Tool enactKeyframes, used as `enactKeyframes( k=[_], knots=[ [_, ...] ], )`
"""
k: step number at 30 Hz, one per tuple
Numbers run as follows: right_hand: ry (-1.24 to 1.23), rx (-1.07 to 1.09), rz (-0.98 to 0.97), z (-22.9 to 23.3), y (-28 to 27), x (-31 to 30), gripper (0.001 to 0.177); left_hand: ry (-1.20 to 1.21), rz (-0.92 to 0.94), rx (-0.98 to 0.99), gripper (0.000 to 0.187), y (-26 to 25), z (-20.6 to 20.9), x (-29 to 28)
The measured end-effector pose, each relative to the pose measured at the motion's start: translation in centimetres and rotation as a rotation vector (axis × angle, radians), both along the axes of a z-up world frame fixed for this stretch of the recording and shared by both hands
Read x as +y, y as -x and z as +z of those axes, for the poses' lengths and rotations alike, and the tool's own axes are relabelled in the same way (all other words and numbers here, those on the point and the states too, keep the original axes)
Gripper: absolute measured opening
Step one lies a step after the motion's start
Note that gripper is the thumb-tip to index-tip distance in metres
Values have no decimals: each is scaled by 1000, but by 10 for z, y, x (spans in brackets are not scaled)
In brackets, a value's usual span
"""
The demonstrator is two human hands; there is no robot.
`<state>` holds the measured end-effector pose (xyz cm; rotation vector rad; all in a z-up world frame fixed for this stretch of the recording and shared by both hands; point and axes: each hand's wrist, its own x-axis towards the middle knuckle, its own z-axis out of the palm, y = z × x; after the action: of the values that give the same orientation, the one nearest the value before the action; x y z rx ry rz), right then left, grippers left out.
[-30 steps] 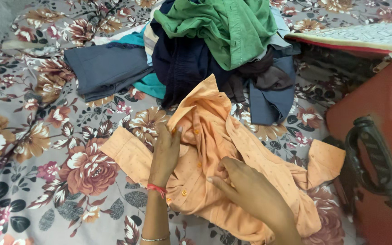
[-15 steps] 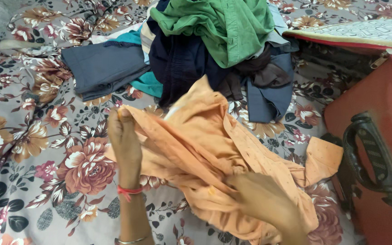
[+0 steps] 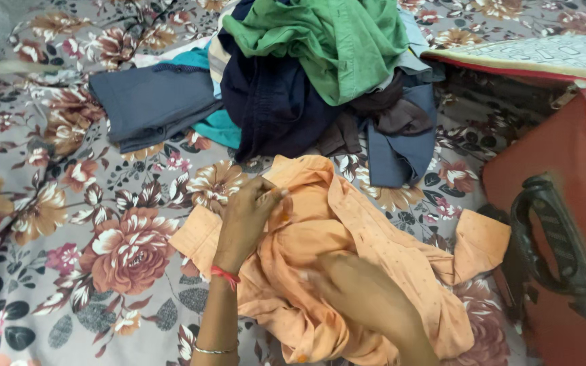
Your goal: The person folds a shirt on a bed and packs it into a suitcase.
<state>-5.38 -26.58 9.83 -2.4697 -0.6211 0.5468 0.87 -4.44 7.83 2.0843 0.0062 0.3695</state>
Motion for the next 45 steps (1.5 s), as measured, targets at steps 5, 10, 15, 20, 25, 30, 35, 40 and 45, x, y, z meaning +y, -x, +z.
enactKeyframes(
  k=[5,10,15,20,25,30,35,40,45],
  knots=[
    [-145,-148,-155,-5,18,42,31,269,166,-43,25,6,13,4],
    [-348,-263,-220,-20,9,36,31,259,330,-183,25,18,20,37],
    [-631,-154,-239,-29,-11,31,25,310,316,-212,30,17,-8,55],
    [-584,68,-355,-18,-15,24,36,262,301,-193,30,7,-32,46],
    [-275,-307,-279,-14,-11,9,22,275,218,-82,25,5,-33,27],
    [-58,-64,-137,18,-5,-7,21,229,67,-41,24,5,-34,24],
    [-16,-80,-465,46,-3,-7,27,139,2,59,30,7,-45,8],
    [-111,-511,-351,4,-29,-17,35,232,-69,77,29,26,-39,-12],
    [-208,-465,-358,-2,-36,-29,16,275,-81,183,28,30,-27,-21]
  ],
)
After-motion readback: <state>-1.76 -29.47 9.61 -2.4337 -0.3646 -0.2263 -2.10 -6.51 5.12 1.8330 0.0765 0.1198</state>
